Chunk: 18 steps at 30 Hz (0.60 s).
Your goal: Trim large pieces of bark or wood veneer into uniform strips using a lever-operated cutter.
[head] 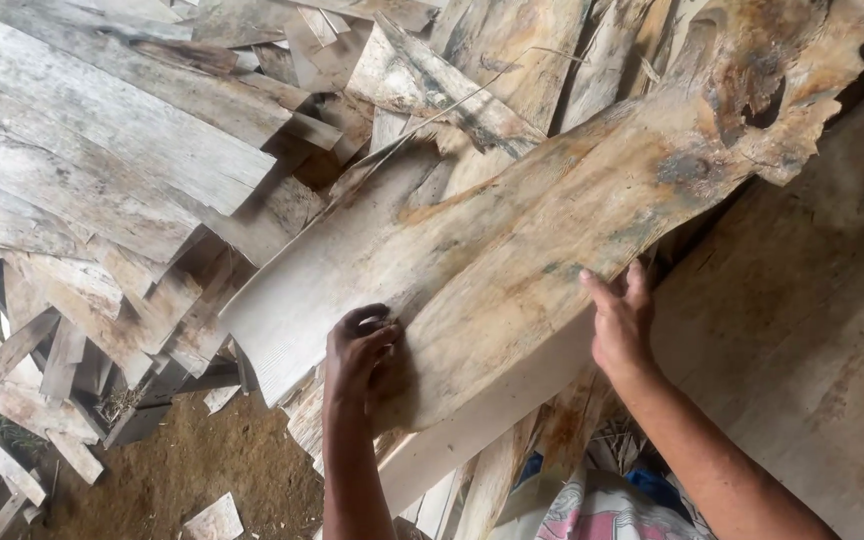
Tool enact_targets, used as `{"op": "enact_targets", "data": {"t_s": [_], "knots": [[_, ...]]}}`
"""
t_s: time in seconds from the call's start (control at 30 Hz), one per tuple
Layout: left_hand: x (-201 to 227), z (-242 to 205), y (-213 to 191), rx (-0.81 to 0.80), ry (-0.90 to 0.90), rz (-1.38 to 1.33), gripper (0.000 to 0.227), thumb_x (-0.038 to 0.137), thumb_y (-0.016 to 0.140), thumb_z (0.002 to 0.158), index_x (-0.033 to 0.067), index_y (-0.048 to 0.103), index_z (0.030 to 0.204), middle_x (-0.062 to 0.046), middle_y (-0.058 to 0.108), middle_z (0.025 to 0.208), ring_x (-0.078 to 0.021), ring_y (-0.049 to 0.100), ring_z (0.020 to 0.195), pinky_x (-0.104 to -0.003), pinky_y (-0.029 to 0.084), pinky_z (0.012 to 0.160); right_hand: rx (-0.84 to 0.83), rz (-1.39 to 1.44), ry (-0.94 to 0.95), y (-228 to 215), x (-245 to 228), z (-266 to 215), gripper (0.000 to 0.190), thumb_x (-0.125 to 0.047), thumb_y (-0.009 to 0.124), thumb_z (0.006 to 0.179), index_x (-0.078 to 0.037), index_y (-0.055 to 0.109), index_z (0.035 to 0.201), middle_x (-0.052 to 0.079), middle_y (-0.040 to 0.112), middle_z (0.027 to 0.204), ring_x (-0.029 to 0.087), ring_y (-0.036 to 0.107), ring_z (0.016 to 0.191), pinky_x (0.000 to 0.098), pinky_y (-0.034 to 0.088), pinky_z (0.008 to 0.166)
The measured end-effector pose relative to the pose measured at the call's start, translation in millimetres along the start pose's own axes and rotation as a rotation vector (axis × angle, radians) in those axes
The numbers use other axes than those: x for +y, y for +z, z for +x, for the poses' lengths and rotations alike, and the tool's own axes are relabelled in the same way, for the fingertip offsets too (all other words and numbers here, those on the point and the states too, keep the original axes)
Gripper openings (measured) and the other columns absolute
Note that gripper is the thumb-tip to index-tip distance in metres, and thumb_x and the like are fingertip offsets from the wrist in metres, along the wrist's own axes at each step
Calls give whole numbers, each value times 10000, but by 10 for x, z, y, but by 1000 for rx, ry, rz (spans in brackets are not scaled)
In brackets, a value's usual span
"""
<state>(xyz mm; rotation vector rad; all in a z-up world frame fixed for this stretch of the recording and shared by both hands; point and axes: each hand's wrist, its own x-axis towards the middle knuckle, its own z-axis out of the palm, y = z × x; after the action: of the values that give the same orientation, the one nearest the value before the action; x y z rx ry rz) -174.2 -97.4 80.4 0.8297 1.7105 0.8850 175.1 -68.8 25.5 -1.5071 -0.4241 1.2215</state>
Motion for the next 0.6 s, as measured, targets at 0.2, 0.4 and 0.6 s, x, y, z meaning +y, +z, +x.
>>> {"op": "enact_targets", "data": {"t_s": [0.2, 0.4, 0.6], "knots": [[-132, -93, 178, -61, 5, -24, 499, 36, 771, 816, -26, 642, 1294, -226, 758, 1141, -270, 754, 939, -363, 658, 802, 4, 97, 76, -40, 113, 34, 1092, -160, 756, 838, -30, 28, 1643, 225, 77, 1715, 350, 104, 1588, 559, 17, 1252], [-84, -71, 238, -47, -108, 115, 649, 137, 756, 855, 48, 491, 1441, -236, 727, 1215, -334, 729, 1072, -436, 625, 898, -191, 378, 0, -62, 148, 182, 1048, -99, 777, 746, 3, 214, 1624, 256, 388, 1594, 365, 405, 1454, 494, 335, 1234], [-522, 338, -303, 399, -32, 407, 707, 376, 713, 923, 91, 449, 1514, -222, 591, 1459, -361, 610, 1321, -508, 545, 1068, -54, 321, -140, -78, -984, -342, 812, -39, 705, 807, -67, 397, 1558, 171, 621, 1306, 298, 665, 1139, 469, 629, 939]]}}
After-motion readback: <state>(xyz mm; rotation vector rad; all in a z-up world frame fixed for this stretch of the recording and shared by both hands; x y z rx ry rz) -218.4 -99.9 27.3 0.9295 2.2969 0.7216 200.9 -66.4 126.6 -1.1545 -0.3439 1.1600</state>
